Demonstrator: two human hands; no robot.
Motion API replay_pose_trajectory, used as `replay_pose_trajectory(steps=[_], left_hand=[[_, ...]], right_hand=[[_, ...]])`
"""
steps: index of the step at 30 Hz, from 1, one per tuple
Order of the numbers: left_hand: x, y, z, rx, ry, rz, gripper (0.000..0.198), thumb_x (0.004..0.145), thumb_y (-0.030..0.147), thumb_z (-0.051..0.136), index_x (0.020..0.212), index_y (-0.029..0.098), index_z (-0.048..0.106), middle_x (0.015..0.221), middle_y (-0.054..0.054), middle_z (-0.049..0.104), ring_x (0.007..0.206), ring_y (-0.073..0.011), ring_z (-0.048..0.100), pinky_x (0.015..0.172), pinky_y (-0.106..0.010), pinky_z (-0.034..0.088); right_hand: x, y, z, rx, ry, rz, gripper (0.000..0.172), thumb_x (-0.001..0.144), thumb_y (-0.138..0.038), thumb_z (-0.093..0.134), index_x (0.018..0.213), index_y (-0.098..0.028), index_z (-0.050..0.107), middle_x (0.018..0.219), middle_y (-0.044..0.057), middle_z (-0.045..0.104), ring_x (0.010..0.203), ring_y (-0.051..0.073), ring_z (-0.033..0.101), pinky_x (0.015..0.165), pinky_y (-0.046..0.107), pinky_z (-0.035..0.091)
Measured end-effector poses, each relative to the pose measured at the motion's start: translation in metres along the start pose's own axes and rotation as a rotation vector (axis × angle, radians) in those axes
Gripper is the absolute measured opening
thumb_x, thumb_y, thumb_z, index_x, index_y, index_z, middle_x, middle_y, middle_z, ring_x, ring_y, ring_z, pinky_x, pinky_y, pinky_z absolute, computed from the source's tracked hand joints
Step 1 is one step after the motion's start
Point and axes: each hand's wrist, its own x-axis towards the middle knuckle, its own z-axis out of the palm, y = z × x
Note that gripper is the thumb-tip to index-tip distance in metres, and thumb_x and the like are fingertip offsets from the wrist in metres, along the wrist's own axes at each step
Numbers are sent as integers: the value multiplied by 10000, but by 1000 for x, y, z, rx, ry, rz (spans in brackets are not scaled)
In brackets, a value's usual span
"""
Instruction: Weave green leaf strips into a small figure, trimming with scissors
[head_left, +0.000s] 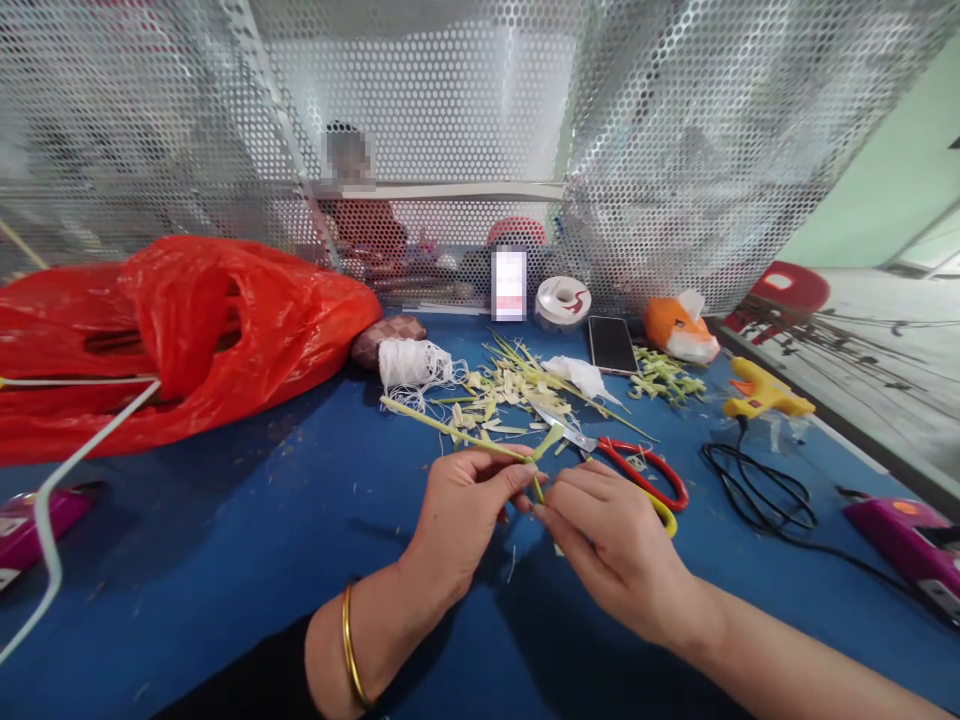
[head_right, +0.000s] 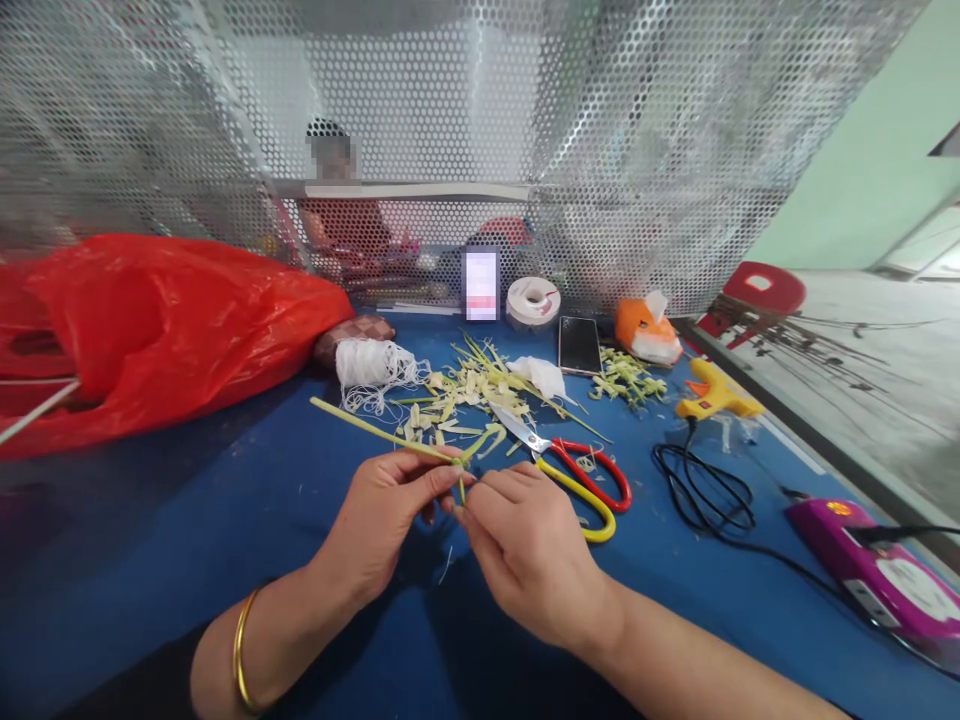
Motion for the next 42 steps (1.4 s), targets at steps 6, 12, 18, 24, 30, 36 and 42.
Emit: replay_pose_trajectory(steps=[6,12,18,24,30,36,42], left_hand=[[-4,1,5,-71,53,-31,157,622,213,768,760,145,736,616,-27,697,476,-92,526,415,-187,345],[0,0,0,-115,16,-64,167,638,203,774,785,136,733,676,-46,723,507,-91,557,428,-177,351],[4,9,-6,-262,-81,-153,213,680,229,783,873,146,750,804,-69,749,750,-137,671,626,-190,450],[3,8,-1,-326,-51,-116,249,631,160,792,875,138,748,789,-58,751,751,-133,665,732,-221,466],[3,-1,4,-369,-4,-94,247,633,153,787,874,143,736,785,-49,749,734,-136,666,763,-240,474],[4,-3,4,-420,20,-94,239,618,132,796,845,143,724,785,-45,743,734,-133,672,742,-227,505],[-2,-11,9,-418,-43,-158,236,651,143,773,878,139,709,740,-45,723,564,-122,642,515,-198,498]], right_hand=[[1,-4,2,-74,18,-108,257,916,-84,417,682,-185,450,628,-1,492,577,132,428,604,296,297],[0,-4,4,-112,16,-96,252,921,-102,409,690,-190,453,632,3,492,584,142,435,613,299,312],[-1,7,-1,-203,154,112,144,945,-197,458,830,-180,543,746,40,580,684,173,526,663,315,377],[-7,0,0,-137,292,-6,92,897,-155,558,976,-176,599,794,41,648,700,156,576,664,277,435],[-10,-13,5,-152,167,-3,129,904,-187,541,854,-176,659,635,28,637,577,158,565,584,292,397],[-6,-8,16,446,-189,516,206,919,-312,472,980,-192,628,611,2,645,440,125,571,436,232,403],[1,-9,39,895,-104,739,309,866,-398,502,648,-179,506,546,-26,529,384,65,461,391,186,351]])
